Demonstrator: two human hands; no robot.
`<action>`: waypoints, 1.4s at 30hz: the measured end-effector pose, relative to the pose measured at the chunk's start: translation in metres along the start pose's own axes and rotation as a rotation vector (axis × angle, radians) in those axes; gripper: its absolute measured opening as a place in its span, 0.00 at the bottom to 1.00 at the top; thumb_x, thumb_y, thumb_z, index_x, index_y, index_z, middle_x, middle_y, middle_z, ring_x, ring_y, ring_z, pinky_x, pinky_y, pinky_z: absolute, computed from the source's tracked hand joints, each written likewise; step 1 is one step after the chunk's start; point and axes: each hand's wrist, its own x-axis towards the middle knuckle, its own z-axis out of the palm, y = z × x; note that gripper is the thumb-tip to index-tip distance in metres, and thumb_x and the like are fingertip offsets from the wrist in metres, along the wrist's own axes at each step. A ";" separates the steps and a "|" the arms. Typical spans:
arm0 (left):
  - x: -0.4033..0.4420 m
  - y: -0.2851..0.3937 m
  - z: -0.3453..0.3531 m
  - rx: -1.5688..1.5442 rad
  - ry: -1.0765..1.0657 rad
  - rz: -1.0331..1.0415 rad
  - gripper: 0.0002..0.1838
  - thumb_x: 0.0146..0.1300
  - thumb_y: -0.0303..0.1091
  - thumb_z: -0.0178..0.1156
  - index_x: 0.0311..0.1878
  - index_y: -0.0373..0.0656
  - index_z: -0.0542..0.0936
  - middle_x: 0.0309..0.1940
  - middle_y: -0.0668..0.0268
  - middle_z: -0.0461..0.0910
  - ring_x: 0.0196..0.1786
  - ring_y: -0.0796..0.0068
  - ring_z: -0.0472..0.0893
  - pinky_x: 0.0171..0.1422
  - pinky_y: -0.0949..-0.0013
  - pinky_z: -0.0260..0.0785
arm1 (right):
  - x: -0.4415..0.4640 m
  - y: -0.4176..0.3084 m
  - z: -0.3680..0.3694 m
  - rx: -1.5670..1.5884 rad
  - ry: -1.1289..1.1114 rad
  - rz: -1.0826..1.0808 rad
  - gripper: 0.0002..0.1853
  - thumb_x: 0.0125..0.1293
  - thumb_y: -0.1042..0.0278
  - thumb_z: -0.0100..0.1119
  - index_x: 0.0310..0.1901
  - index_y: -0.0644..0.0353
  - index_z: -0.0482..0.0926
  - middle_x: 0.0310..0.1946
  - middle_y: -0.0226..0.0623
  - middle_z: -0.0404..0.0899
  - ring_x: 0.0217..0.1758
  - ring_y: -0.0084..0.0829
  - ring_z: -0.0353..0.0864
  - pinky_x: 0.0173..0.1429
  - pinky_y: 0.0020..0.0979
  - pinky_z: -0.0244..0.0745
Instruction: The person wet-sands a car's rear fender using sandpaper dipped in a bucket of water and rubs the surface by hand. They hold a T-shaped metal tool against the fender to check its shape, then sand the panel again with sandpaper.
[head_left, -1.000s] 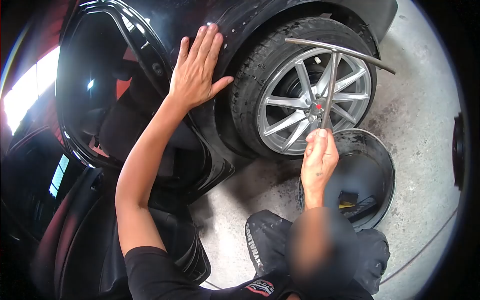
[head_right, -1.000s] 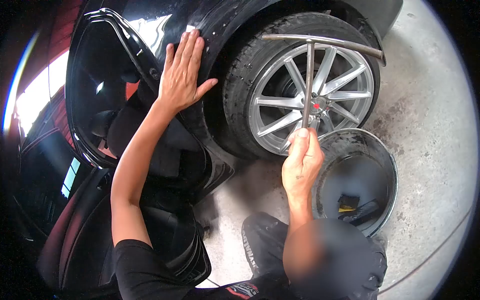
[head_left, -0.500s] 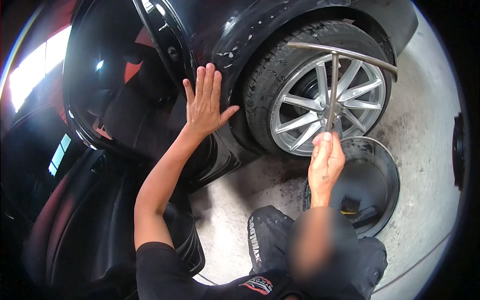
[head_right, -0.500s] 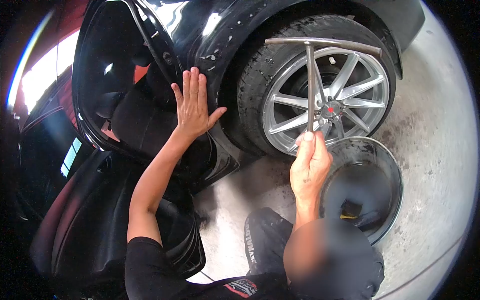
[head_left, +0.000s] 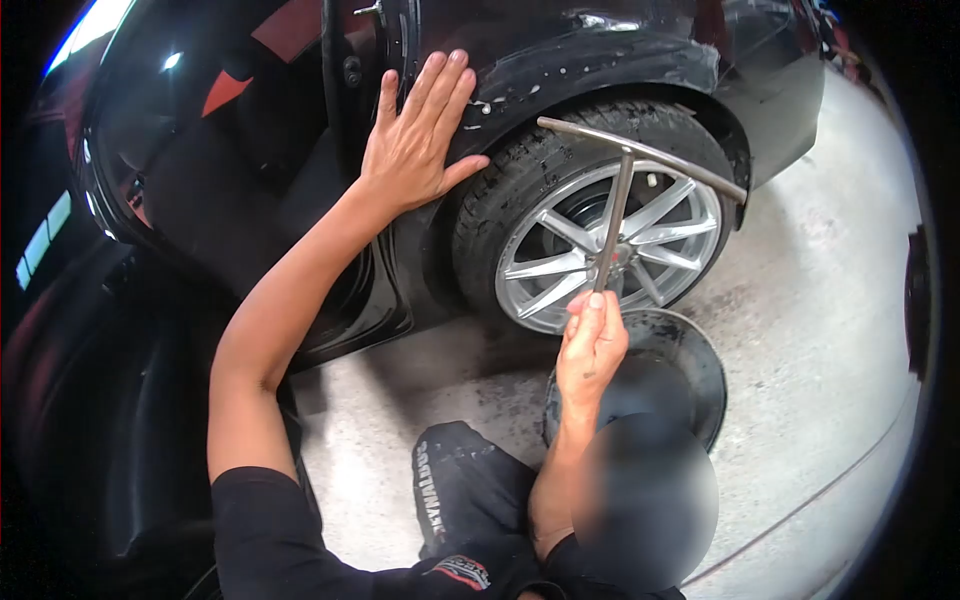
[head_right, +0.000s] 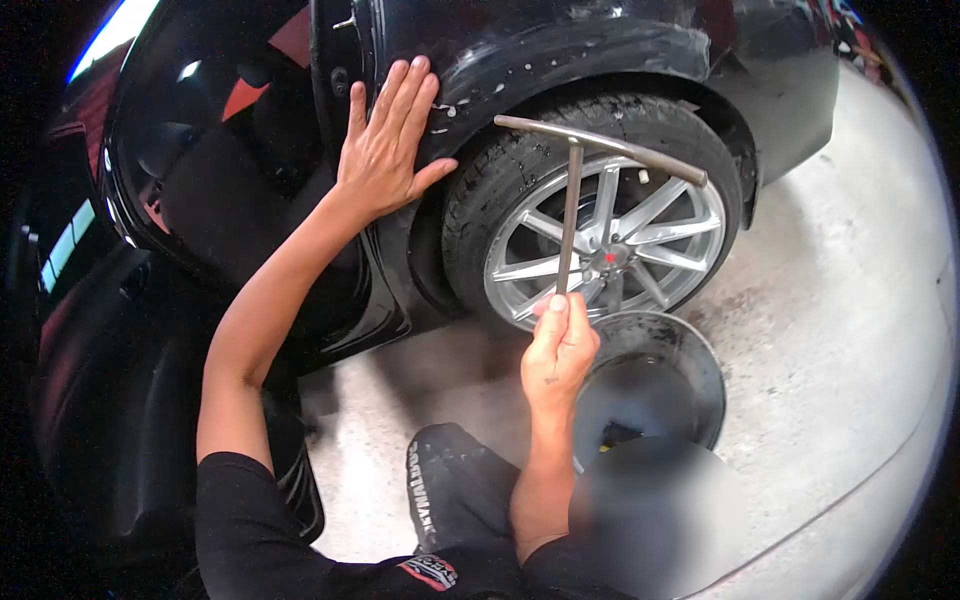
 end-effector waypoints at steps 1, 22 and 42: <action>-0.009 -0.001 -0.001 0.004 -0.002 -0.012 0.53 0.71 0.70 0.51 0.84 0.39 0.54 0.86 0.56 0.49 0.89 0.57 0.45 0.87 0.42 0.17 | 0.000 0.000 0.000 -0.010 0.012 0.003 0.16 0.83 0.67 0.48 0.33 0.64 0.75 0.17 0.24 0.64 0.19 0.15 0.60 0.25 0.26 0.54; -0.036 -0.011 0.003 -0.014 -0.024 0.039 0.53 0.71 0.73 0.46 0.85 0.40 0.55 0.87 0.59 0.49 0.89 0.60 0.42 0.87 0.43 0.15 | -0.001 0.000 0.000 0.052 -0.004 0.018 0.18 0.84 0.65 0.47 0.33 0.62 0.74 0.16 0.23 0.64 0.18 0.14 0.60 0.24 0.25 0.53; -0.065 0.020 0.034 -0.158 0.121 -0.172 0.49 0.68 0.69 0.54 0.83 0.45 0.61 0.86 0.65 0.52 0.89 0.54 0.43 0.85 0.35 0.13 | -0.002 -0.005 0.045 -0.278 -0.008 -0.234 0.14 0.84 0.63 0.49 0.38 0.62 0.75 0.20 0.33 0.71 0.19 0.26 0.69 0.27 0.31 0.64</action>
